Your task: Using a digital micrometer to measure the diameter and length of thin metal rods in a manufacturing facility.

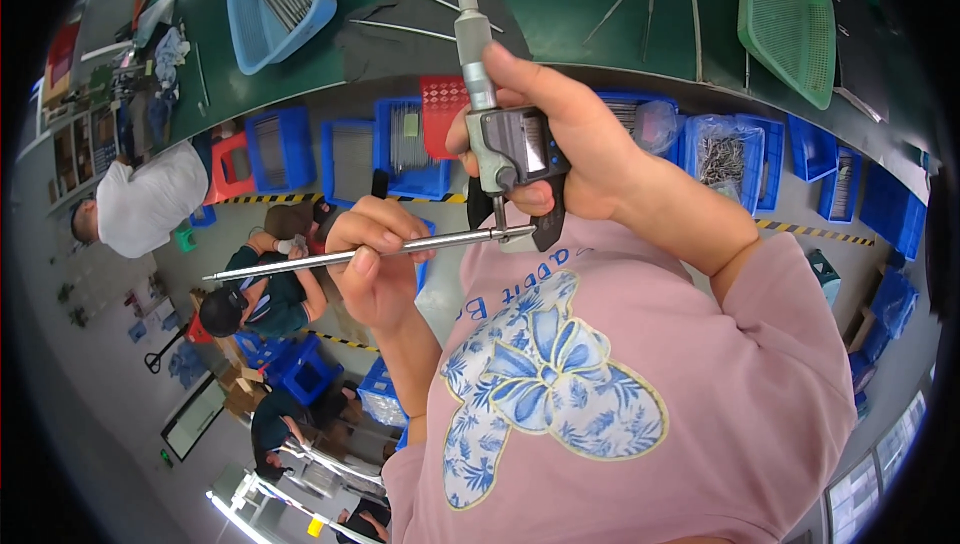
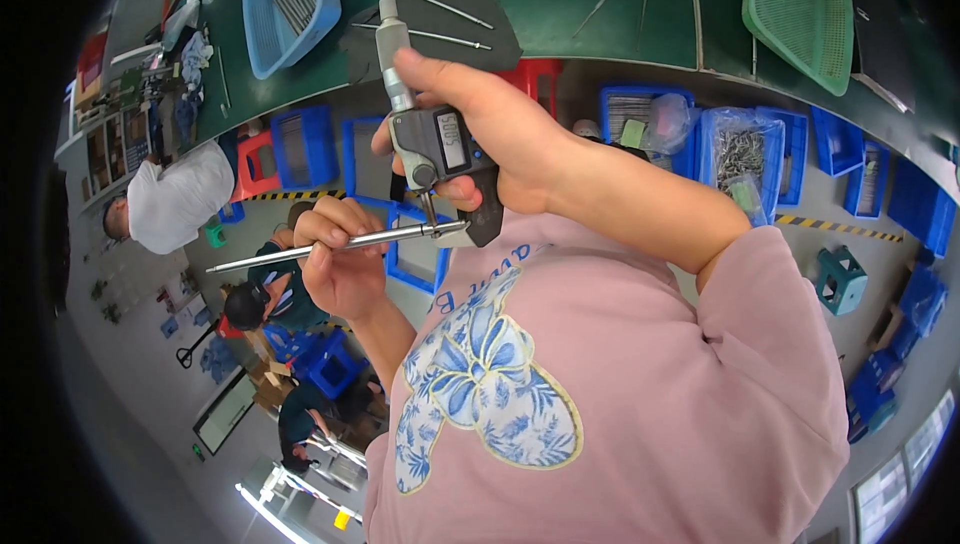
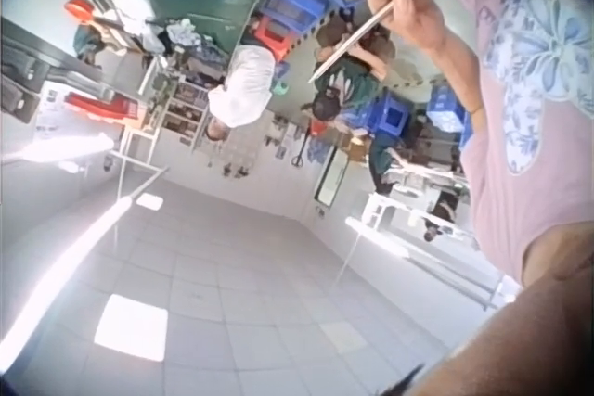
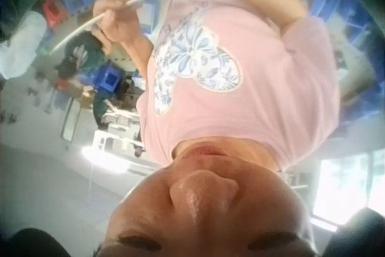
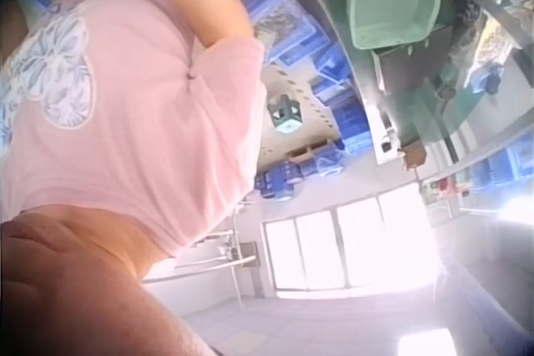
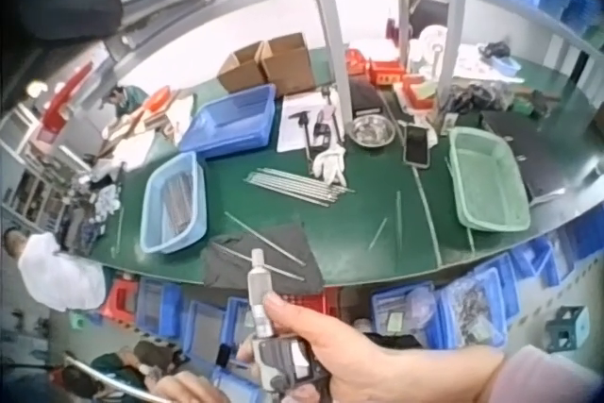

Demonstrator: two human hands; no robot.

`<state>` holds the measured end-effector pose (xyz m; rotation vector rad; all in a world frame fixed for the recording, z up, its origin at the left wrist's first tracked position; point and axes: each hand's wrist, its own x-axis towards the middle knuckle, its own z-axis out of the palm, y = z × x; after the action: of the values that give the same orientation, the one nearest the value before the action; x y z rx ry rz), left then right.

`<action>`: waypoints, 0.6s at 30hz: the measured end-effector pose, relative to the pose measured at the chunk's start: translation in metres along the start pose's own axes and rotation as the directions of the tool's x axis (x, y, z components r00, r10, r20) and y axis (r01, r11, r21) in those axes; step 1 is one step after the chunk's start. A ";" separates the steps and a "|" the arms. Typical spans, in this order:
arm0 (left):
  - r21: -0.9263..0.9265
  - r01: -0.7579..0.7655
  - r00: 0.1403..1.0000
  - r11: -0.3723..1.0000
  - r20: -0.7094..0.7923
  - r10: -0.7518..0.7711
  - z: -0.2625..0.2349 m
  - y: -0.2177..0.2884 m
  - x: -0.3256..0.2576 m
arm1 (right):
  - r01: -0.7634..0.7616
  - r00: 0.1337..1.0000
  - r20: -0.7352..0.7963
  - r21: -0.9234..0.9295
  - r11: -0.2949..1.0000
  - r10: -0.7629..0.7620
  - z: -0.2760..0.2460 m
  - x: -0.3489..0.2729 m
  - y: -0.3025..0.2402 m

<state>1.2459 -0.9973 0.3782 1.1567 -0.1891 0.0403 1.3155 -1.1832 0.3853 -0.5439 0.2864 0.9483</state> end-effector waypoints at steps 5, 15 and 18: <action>0.004 -0.011 1.000 1.000 0.018 0.011 0.000 -0.001 0.004 | 0.044 0.998 -0.036 0.056 0.997 -0.042 0.002 0.000 -0.001; -0.027 0.003 1.000 1.000 0.007 -0.003 -0.001 -0.003 0.006 | 0.008 0.999 -0.038 0.046 0.999 -0.007 -0.001 0.005 0.000; -0.024 0.004 1.000 1.000 0.005 -0.004 -0.001 -0.003 0.005 | 0.002 1.000 -0.031 0.029 1.000 -0.001 -0.001 0.005 0.002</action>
<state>1.2510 -0.9976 0.3762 1.1337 -0.1909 0.0320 1.3167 -1.1796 0.3815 -0.5330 0.3271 0.9336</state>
